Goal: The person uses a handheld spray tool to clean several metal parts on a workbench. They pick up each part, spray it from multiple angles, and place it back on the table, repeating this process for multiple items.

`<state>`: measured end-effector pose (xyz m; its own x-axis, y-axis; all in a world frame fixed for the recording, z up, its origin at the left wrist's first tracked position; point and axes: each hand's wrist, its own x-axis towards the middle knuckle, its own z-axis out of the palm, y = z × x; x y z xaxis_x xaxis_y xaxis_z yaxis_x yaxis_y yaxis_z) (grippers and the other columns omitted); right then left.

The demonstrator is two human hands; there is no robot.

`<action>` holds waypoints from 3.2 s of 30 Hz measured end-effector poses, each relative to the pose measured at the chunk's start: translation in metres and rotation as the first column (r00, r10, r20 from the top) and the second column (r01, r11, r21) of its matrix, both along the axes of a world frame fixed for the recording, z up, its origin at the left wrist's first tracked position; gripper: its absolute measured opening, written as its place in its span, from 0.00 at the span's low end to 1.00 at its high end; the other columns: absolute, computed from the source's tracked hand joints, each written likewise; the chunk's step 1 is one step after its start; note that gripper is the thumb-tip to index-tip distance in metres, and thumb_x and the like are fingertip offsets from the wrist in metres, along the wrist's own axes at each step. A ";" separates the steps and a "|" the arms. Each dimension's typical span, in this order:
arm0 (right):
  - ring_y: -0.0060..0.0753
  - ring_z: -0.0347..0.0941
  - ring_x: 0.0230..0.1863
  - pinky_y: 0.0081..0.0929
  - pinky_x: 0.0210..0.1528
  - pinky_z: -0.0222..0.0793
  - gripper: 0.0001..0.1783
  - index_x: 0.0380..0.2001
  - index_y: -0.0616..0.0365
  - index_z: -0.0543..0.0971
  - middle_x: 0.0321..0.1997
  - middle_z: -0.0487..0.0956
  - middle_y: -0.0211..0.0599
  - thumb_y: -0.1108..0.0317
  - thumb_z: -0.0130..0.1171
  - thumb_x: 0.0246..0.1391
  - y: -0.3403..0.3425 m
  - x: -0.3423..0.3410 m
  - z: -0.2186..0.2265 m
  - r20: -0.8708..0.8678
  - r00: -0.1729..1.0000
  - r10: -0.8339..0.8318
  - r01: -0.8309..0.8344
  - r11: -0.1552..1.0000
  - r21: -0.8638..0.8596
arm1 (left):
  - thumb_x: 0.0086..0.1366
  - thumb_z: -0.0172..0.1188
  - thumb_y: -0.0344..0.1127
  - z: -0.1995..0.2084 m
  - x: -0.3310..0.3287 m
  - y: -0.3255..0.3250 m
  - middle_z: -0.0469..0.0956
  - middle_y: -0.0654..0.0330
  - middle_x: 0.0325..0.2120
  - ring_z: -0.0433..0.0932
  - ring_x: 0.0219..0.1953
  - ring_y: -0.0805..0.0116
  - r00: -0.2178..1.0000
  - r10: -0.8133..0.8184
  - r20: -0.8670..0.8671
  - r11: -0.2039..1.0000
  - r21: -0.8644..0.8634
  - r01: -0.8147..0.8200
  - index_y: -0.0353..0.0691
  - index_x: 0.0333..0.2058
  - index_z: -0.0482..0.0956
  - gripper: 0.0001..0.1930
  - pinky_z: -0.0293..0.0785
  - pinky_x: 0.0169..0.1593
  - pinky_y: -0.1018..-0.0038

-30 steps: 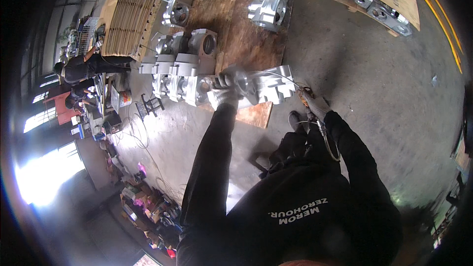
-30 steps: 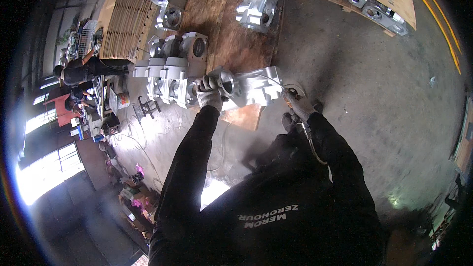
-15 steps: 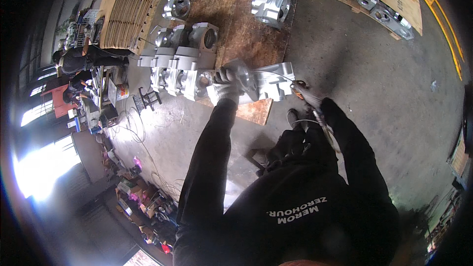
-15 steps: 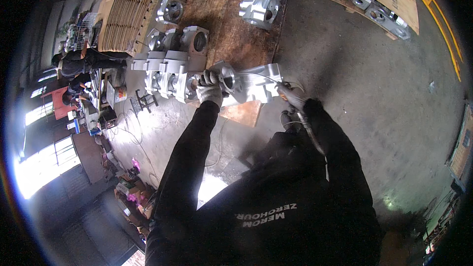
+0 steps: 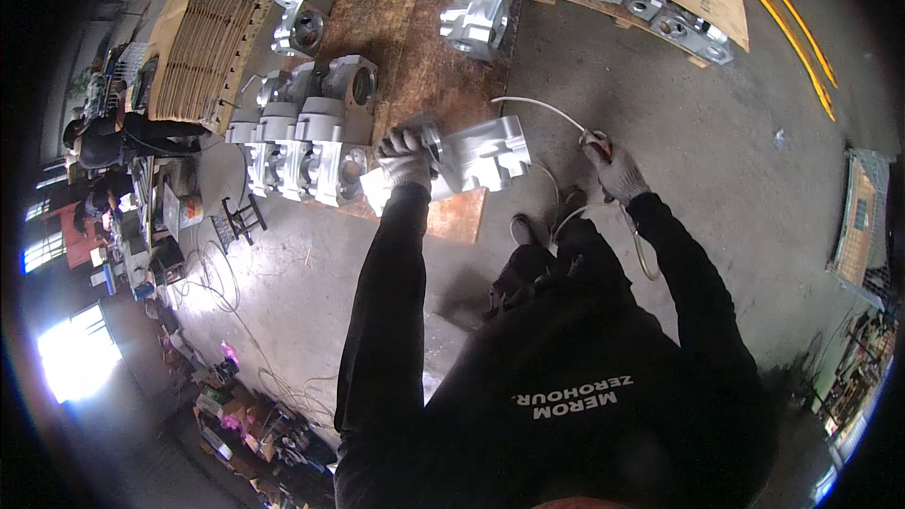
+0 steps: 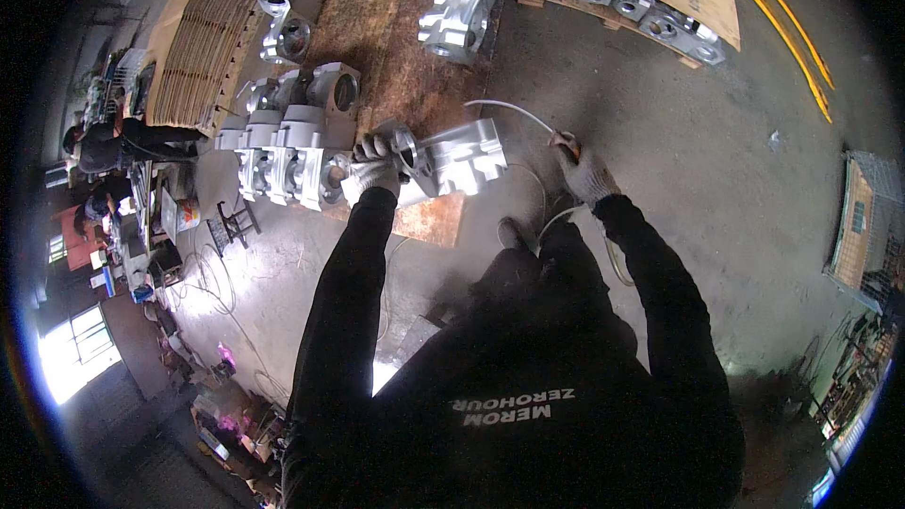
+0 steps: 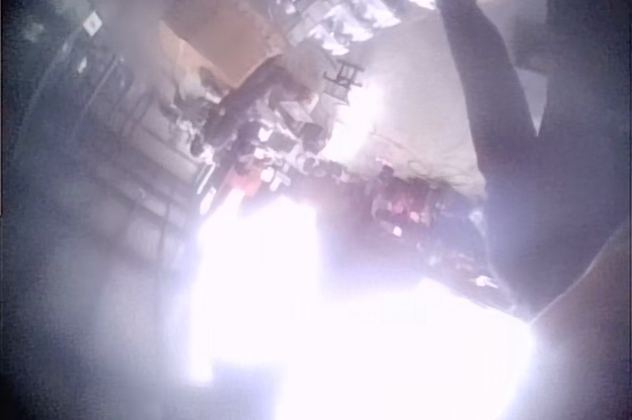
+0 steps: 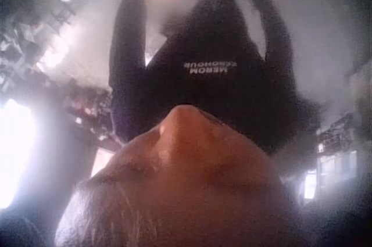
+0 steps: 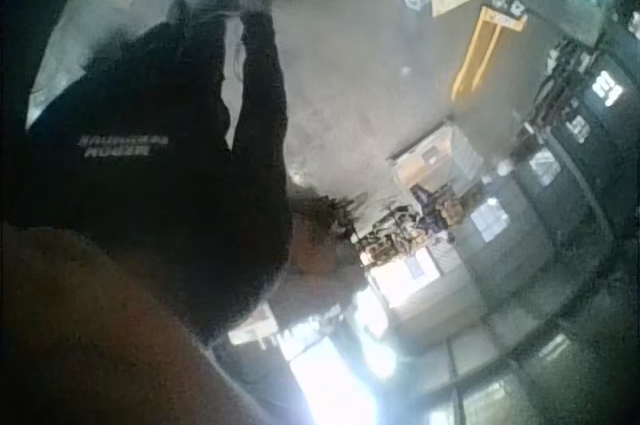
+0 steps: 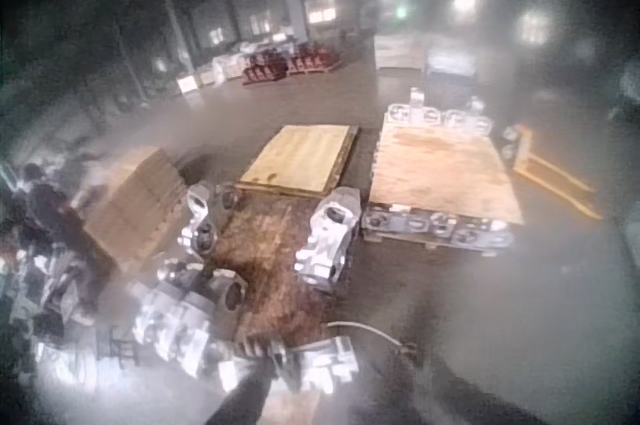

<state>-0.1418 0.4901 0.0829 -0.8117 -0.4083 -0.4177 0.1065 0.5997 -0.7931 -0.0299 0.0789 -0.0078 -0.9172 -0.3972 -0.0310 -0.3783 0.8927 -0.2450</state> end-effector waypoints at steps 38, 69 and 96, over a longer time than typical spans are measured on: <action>0.47 0.81 0.29 0.42 0.30 0.73 0.25 0.37 0.55 0.82 0.29 0.82 0.47 0.44 0.50 0.64 -0.014 -0.076 -0.088 -0.200 0.901 0.384 -0.412 0.902 -0.128 | 0.40 0.74 0.61 0.052 -0.029 0.028 0.49 0.45 0.69 0.44 0.72 0.41 0.920 0.157 0.358 0.956 0.181 -0.233 0.50 0.70 0.46 0.63 0.43 0.72 0.51; 0.20 0.62 0.09 0.23 0.10 0.57 0.26 0.24 0.50 0.72 0.11 0.66 0.25 0.39 0.53 0.61 0.132 -0.060 -0.103 0.740 0.670 -0.057 0.071 0.997 0.013 | 0.52 0.58 0.74 0.065 -0.051 0.028 0.37 0.44 0.72 0.39 0.74 0.45 0.788 0.174 0.591 0.953 0.101 -0.286 0.44 0.71 0.32 0.63 0.45 0.72 0.55; 0.24 0.65 0.11 0.30 0.15 0.61 0.23 0.26 0.50 0.76 0.14 0.70 0.26 0.42 0.60 0.58 0.128 -0.076 -0.191 0.865 0.486 -0.127 0.217 0.976 0.021 | 0.53 0.61 0.71 0.058 -0.035 0.012 0.32 0.48 0.73 0.32 0.74 0.50 0.835 0.088 0.543 0.948 0.211 -0.237 0.45 0.71 0.27 0.64 0.42 0.73 0.55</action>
<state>-0.2177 0.6183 -0.1079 -0.1292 -0.3695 -0.9202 0.8536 0.4308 -0.2928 -0.0651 0.0912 0.0503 -0.6569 -0.4477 -0.6067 -0.4057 0.8881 -0.2161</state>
